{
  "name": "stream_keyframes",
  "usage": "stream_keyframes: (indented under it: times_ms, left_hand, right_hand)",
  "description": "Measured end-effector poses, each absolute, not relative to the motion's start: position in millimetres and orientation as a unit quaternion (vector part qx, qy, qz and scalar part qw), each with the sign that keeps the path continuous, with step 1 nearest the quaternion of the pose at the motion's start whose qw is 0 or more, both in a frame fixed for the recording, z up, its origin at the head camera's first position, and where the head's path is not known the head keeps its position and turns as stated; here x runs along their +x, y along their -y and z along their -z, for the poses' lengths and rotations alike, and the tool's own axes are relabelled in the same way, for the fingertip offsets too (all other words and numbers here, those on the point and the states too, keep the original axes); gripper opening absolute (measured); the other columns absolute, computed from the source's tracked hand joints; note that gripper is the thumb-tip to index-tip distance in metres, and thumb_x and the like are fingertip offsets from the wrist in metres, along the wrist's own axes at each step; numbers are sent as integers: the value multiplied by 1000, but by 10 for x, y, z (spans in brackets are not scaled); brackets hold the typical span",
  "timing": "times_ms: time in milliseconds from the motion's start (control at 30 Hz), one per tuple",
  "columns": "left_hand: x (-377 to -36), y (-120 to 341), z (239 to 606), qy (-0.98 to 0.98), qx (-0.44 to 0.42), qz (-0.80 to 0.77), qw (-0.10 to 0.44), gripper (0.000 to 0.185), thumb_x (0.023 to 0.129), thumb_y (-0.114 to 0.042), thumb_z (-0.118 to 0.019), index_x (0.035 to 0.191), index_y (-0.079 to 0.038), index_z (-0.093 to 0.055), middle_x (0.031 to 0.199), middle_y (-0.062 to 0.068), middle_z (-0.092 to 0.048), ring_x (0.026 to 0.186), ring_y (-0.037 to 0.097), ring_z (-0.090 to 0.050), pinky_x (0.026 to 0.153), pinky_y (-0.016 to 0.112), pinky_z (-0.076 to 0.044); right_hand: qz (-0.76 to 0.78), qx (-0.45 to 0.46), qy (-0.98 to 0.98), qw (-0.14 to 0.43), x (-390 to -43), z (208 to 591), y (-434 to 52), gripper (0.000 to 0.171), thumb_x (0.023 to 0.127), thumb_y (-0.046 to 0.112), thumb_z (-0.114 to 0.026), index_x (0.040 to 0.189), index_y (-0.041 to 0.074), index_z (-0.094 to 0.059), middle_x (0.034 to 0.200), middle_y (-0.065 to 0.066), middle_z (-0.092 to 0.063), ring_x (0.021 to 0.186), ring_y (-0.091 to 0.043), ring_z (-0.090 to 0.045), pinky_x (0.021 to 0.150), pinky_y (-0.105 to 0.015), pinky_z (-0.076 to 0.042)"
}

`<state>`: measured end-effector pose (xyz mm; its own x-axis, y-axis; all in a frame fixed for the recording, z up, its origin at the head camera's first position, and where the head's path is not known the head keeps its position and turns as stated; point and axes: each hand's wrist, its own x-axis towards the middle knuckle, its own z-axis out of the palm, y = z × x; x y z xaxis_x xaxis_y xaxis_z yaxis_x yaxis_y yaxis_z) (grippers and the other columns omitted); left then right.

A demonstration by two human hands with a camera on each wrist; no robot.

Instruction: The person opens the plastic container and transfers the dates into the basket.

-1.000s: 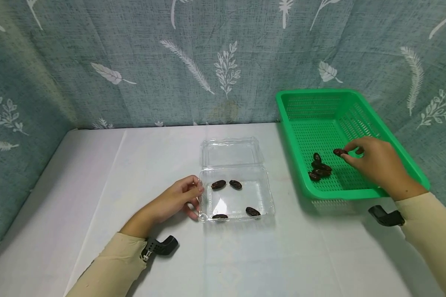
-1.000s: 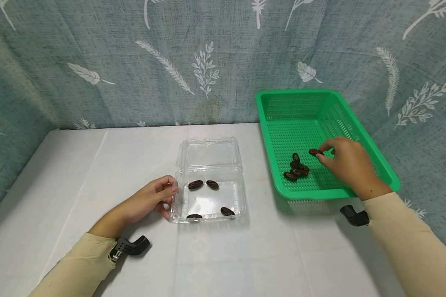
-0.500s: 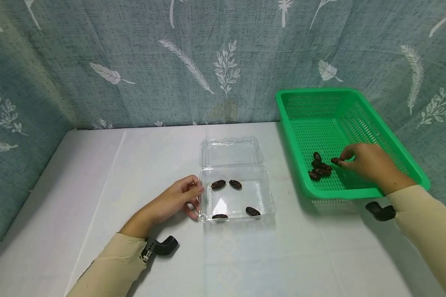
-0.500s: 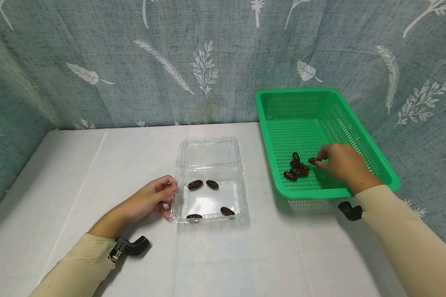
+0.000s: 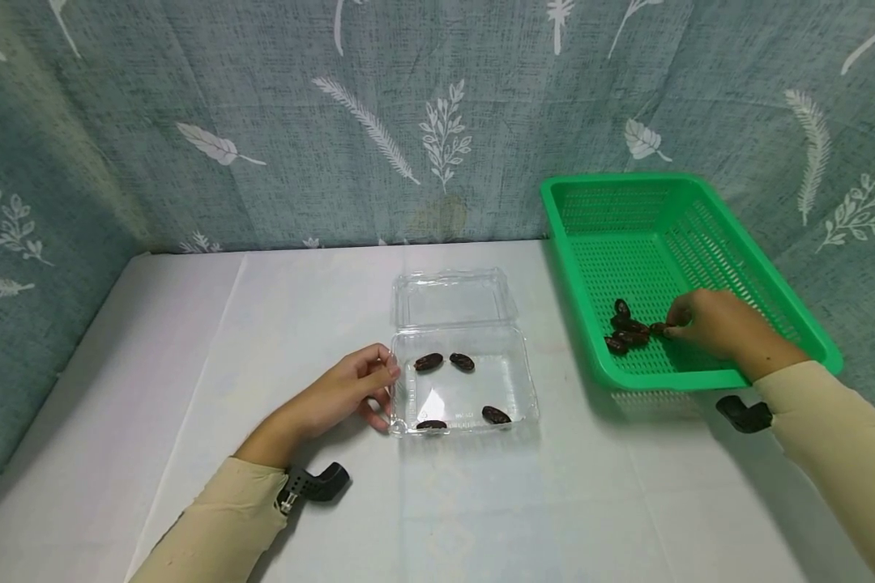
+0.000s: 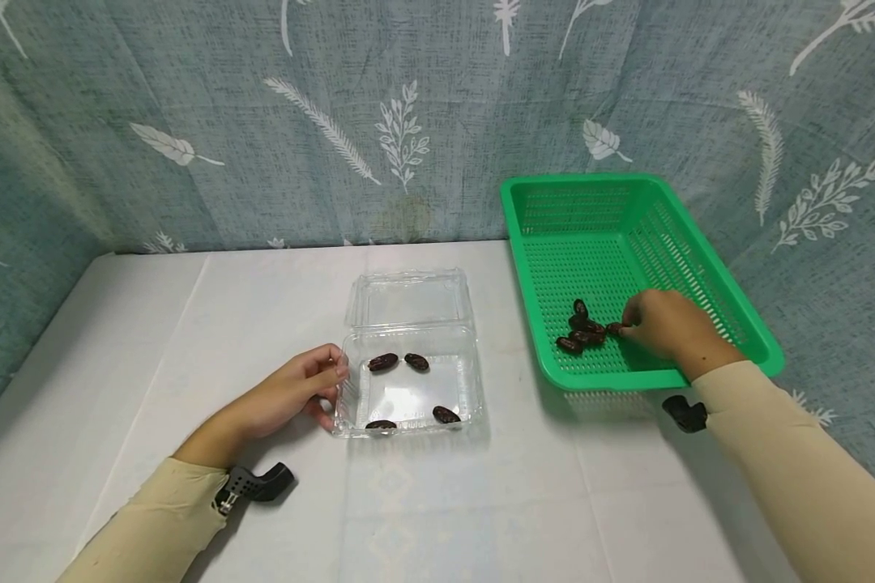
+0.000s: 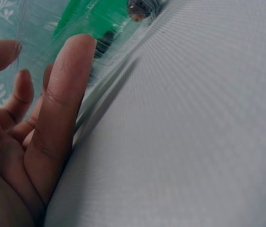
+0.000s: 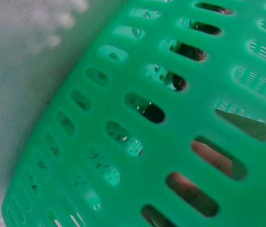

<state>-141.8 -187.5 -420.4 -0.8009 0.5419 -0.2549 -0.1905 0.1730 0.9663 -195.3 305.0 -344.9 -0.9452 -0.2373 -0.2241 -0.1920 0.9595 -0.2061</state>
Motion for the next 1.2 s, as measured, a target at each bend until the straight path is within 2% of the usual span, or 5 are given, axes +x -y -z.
stream_keyframes:
  times_ms: [233,500,700,867,1200]
  left_hand:
    - [-1414,1876,4193,-710,123,-630,292,31,106,-27,-49,113,2,-44,90,9,-55,74,19,-63,65,48,-65]
    - [-1409,1878,4189,-709,125,-630,293,32,106,-28,-49,113,2,-44,91,9,-55,74,19,-63,65,48,-65]
    - [-1403,1883,4186,-707,124,-632,292,31,106,-28,-49,113,2,-44,91,9,-55,74,19,-62,65,48,-65]
    - [-1397,1882,4186,-705,123,-634,292,31,106,-27,-49,113,2,-44,91,9,-55,74,19,-63,65,48,-65]
    - [-1405,1881,4201,-705,124,-634,292,30,106,-27,-50,113,1,-44,92,9,-54,74,19,-63,64,48,-65]
  right_hand:
    - [102,-102,-986,84,-1906,3435,-3039,31,97,17,-63,116,-7,-67,118,-33,-65,105,-52,-61,75,-60,-55]
    - [122,-144,-972,-138,-1666,3254,-2761,22,93,11,-67,111,0,-72,112,-30,-66,81,-39,-64,47,-40,-44]
    - [155,-215,-931,-252,-1500,3142,-2424,21,85,3,-72,106,3,-74,101,-20,-70,72,-27,-56,47,-30,-33]
    - [196,-260,-898,-295,-1358,3128,-2159,21,81,-1,-74,101,4,-75,98,-12,-71,87,-26,-60,56,-24,-42]
    - [296,-316,-846,-311,-1169,3224,-1673,24,76,-2,-75,99,6,-76,97,-7,-71,85,-18,-60,72,-13,-46]
